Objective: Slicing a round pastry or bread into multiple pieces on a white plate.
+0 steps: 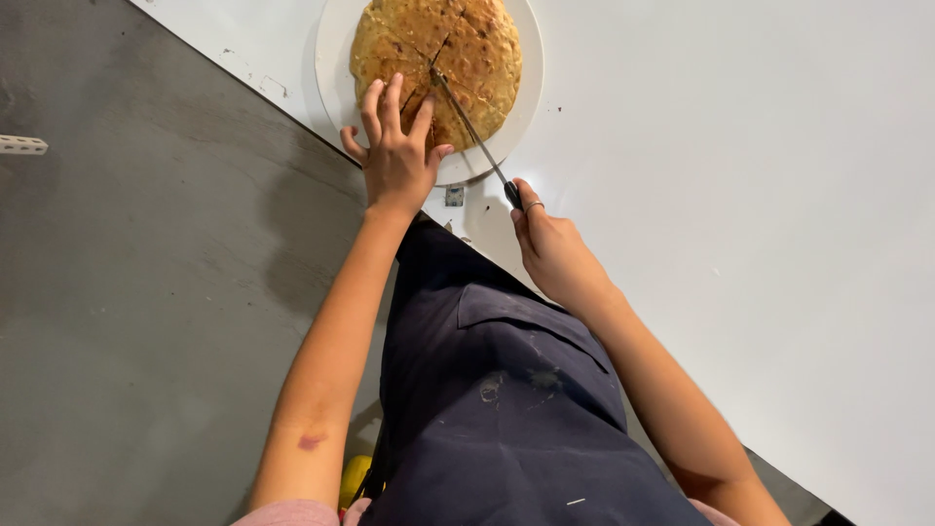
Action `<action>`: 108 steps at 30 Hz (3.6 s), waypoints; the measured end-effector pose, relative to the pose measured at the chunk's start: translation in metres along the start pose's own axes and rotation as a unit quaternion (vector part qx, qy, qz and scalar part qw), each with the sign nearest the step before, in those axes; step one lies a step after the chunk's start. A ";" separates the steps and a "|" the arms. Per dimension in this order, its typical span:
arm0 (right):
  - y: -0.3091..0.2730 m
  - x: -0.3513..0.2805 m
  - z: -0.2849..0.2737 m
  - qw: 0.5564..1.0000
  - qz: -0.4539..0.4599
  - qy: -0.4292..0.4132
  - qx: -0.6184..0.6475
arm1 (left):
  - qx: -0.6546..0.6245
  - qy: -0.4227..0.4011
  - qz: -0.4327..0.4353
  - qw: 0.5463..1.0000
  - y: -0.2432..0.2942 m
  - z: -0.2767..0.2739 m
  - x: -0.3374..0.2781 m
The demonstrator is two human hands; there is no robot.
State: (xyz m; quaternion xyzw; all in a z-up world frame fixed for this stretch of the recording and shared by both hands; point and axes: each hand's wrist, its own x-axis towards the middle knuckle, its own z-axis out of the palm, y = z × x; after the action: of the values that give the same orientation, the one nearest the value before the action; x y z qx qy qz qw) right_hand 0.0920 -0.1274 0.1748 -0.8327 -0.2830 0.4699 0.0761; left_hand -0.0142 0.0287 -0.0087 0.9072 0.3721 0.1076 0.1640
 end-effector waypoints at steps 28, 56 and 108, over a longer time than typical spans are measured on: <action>0.008 0.043 0.030 0.978 -0.055 0.049 -0.194 | 0.042 0.040 0.029 0.998 0.005 0.002 -0.004; 0.046 -0.027 0.035 0.976 -0.016 0.026 -0.216 | 0.077 0.023 0.040 0.996 0.007 0.009 -0.007; 0.046 0.003 0.034 0.986 0.049 0.143 0.076 | -0.556 -0.196 -0.431 0.684 -0.165 0.091 0.008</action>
State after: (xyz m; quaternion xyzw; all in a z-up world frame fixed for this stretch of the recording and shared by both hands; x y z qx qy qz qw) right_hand 0.0832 -0.1683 0.1356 -0.8958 -0.1916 0.3693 0.1563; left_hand -0.0853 0.1254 -0.1546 0.3898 0.5532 0.0323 0.7356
